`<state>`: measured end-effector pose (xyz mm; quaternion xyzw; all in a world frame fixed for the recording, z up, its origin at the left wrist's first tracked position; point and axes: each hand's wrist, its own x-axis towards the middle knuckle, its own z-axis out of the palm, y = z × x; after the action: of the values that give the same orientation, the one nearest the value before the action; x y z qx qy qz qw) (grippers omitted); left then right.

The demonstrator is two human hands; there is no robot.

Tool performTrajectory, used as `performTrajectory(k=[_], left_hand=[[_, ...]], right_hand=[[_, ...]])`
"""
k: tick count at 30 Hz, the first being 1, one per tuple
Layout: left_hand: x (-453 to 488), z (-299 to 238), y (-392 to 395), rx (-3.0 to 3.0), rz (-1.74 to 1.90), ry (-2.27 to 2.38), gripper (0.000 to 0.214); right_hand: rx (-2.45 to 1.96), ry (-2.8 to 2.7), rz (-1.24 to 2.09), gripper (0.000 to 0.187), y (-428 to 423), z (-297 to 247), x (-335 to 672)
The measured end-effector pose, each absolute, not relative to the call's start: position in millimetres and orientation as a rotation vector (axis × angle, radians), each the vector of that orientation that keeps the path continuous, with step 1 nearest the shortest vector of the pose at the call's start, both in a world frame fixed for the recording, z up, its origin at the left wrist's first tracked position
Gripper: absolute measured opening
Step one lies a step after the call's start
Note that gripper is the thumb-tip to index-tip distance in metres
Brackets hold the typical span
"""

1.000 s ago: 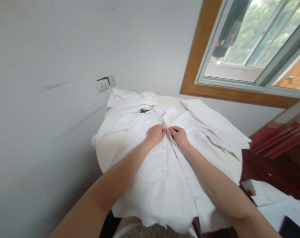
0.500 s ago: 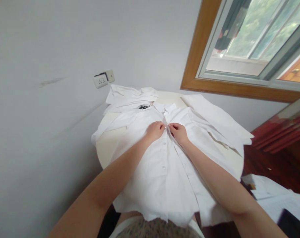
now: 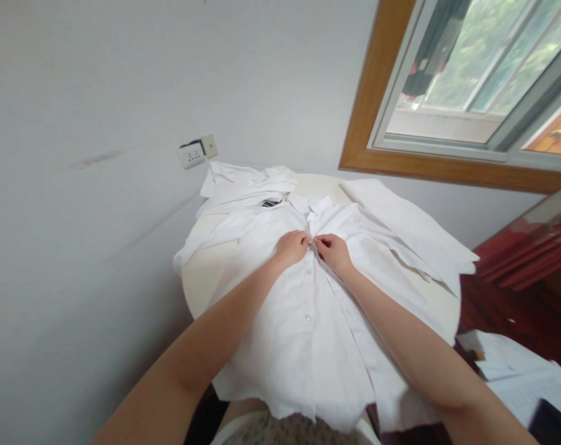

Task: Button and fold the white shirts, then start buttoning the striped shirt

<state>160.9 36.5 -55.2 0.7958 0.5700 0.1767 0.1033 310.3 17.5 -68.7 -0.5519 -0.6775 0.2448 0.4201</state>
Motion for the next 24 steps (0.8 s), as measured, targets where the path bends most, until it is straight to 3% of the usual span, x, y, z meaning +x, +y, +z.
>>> performTrajectory(k=[24], left_hand=[[160.7,-49.3,33.8,2.172,0.581,1.823,0.036]], right_hand=[[-1.414,-1.68,0.518,0.03,18.1,-71.6,308.8]])
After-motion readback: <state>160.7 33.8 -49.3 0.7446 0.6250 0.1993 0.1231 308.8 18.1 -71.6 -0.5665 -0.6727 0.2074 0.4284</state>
